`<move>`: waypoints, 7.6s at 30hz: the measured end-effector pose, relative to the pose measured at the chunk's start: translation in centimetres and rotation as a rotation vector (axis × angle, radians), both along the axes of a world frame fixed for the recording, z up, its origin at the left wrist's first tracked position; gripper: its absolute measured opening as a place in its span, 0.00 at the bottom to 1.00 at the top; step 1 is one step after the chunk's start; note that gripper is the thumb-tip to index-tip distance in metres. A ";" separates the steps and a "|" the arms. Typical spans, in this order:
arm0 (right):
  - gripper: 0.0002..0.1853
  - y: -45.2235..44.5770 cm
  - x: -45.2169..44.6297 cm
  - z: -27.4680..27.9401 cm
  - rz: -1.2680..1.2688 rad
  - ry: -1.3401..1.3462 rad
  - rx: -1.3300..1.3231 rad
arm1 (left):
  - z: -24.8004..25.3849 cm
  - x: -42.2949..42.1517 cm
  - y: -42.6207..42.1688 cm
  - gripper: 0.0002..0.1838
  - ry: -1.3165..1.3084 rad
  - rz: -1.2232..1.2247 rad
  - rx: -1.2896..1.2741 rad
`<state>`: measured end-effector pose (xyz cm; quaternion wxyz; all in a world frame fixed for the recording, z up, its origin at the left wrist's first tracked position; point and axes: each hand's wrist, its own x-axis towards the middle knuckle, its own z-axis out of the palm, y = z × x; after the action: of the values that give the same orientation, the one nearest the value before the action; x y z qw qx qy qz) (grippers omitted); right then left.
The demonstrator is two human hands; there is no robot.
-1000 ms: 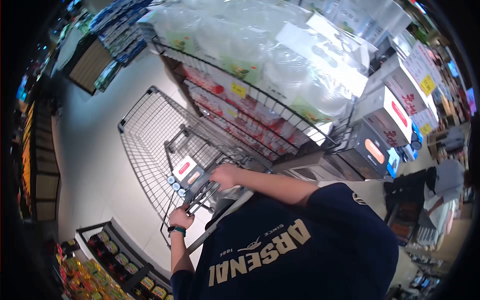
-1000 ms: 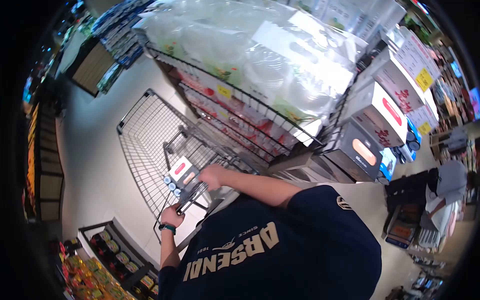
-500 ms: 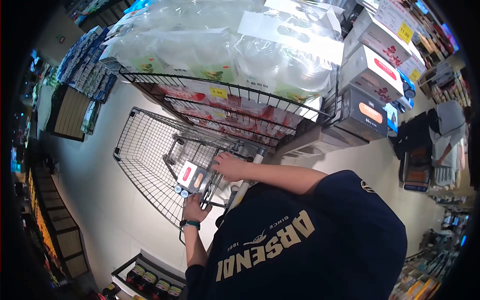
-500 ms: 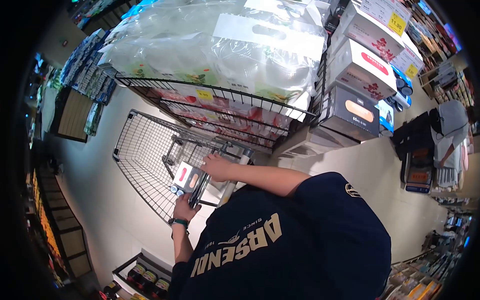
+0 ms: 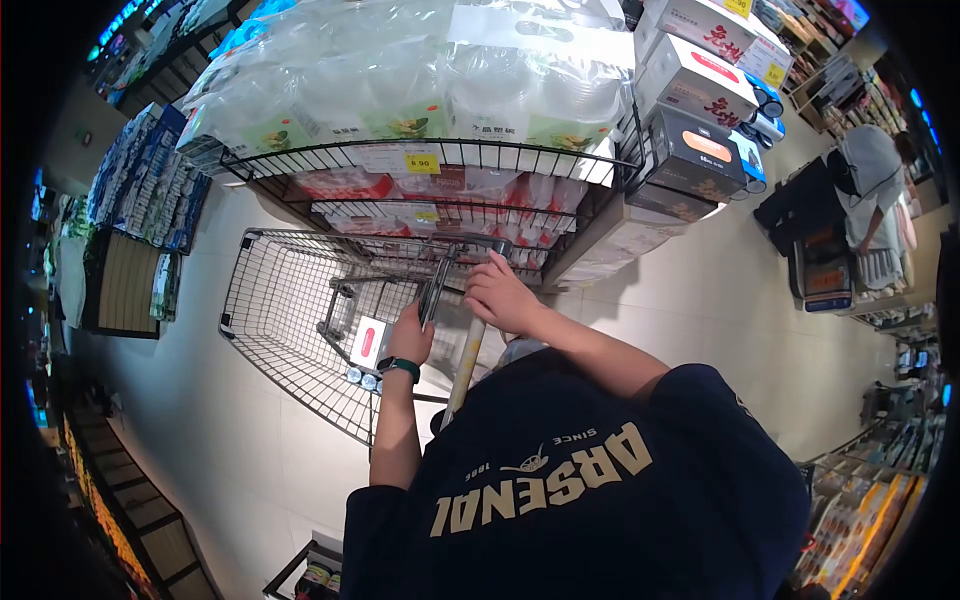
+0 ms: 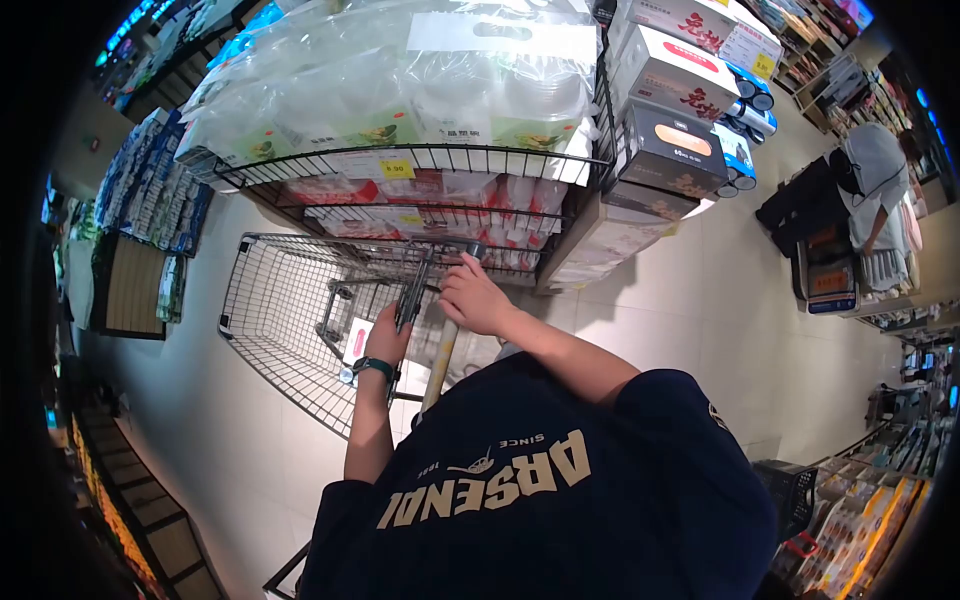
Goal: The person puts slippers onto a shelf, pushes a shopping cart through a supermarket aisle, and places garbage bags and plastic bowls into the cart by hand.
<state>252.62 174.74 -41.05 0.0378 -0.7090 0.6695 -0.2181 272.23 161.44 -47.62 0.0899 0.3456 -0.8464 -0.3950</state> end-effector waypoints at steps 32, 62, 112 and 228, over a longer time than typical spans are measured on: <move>0.57 -0.4 -18.0 20.1 -0.525 -0.565 -0.497 | 19.4 -23.0 -5.5 0.39 0.873 0.167 -0.140; 0.55 6.1 -15.3 22.1 -0.126 -1.205 -0.339 | 21.8 -11.7 6.2 0.55 1.044 0.161 0.564; 0.44 3.6 -5.5 4.1 -0.190 -1.396 0.116 | 9.4 1.0 9.4 0.38 0.843 0.428 0.684; 0.55 10.2 -2.2 17.3 -0.151 -1.129 -0.030 | 8.6 -1.0 10.3 0.38 0.959 0.357 1.214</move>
<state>250.43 184.93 -23.76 0.3640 -0.4334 0.5912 -0.5746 271.22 171.79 -38.99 0.3026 0.2570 -0.2839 -0.8728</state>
